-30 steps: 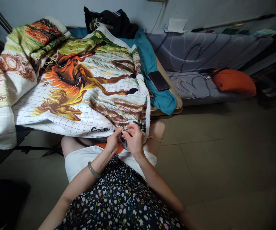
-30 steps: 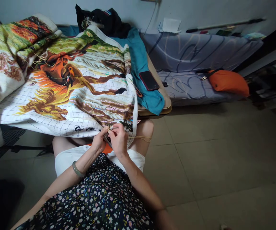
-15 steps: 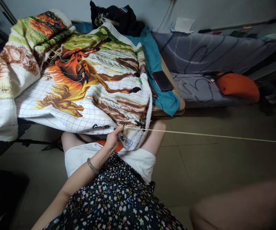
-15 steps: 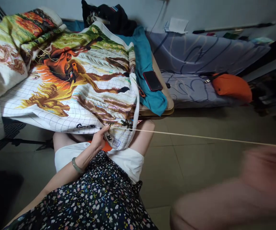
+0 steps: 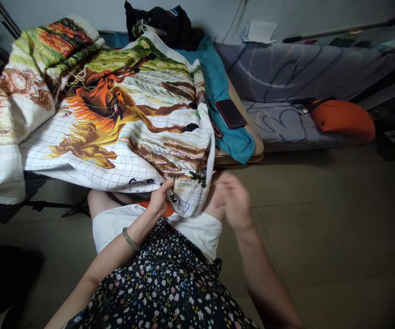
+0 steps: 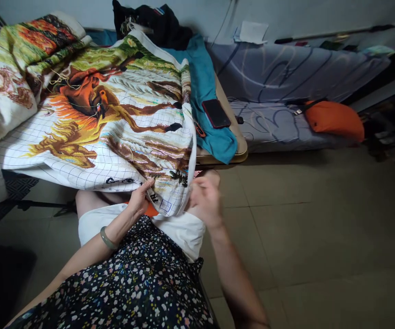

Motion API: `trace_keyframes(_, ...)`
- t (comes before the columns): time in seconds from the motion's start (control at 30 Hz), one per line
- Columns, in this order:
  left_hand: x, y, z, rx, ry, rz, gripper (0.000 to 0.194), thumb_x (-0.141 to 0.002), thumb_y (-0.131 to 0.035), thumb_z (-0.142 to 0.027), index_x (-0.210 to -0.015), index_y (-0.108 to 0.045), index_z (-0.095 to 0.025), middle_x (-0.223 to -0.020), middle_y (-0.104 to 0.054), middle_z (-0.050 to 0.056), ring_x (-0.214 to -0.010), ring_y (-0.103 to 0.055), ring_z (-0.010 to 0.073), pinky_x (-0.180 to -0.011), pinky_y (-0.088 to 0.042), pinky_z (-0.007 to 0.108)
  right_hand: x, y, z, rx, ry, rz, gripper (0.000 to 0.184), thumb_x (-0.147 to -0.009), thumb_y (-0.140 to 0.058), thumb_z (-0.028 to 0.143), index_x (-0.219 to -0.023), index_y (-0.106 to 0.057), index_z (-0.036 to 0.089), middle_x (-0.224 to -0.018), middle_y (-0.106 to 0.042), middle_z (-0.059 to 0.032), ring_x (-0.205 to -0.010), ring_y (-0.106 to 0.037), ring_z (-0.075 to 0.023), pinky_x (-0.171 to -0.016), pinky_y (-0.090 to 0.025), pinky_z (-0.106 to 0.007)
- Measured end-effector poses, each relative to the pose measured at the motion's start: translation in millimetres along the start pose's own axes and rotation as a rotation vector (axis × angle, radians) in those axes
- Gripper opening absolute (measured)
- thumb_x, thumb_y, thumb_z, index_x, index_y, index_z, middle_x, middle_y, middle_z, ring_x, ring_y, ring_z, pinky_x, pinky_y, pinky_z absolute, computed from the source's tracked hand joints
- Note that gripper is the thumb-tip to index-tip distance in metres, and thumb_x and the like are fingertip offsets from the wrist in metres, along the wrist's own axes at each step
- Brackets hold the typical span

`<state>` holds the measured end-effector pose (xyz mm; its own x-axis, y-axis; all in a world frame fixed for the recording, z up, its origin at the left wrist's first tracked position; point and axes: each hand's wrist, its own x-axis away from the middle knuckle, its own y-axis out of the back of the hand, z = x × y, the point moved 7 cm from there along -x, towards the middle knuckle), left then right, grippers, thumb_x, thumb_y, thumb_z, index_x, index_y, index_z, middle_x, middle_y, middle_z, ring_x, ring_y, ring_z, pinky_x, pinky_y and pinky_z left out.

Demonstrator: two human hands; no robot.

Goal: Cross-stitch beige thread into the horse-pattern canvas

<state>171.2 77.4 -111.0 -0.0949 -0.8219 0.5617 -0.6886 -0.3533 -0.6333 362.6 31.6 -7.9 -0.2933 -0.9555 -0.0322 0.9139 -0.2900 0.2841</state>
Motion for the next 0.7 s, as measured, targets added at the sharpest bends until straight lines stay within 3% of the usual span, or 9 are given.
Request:
trace_keyframes(0.07, 1.5, -1.4, -0.8, -0.012, 0.005, 0.003, 0.023, -0.054, -0.077, -0.02, -0.073, -0.067, -0.013, -0.075, -0.069, 0.005, -0.073, -0.064, 0.0158, -0.077, -0.047, 0.028, 3.9, -46.0, -3.9, 0.052, 0.003, 0.161, 0.021, -0.081, -0.049, 0.032, -0.092, -0.06, 0.017, -0.055, -0.052, 0.0027, -0.043, -0.046, -0.0086, -0.041, -0.038, -0.019)
trace_keyframes(0.17, 2.9, -1.3, -0.4, -0.016, 0.026, -0.009, 0.023, -0.053, -0.079, -0.021, -0.069, -0.066, -0.013, -0.07, -0.068, 0.003, -0.067, -0.062, 0.0136, -0.073, -0.046, 0.027, 4.2, -83.7, -6.6, 0.192, 0.063, 0.18, 0.023, -0.081, -0.047, 0.026, -0.093, -0.064, 0.016, -0.058, -0.058, 0.0001, -0.051, -0.052, -0.0105, -0.047, -0.04, -0.02)
trace_keyframes(0.7, 2.2, -1.8, 0.0, 0.0, 0.023, 0.004, 0.02, -0.053, -0.078, -0.021, -0.066, -0.065, -0.012, -0.065, -0.065, 0.002, -0.062, -0.059, 0.0113, -0.07, -0.045, 0.024, -2.8, -90.1, -3.7, 0.293, 0.12, 0.168, 0.025, -0.081, -0.046, 0.025, -0.092, -0.067, 0.016, -0.054, -0.061, 0.0003, -0.051, -0.057, -0.0129, -0.056, -0.045, -0.023)
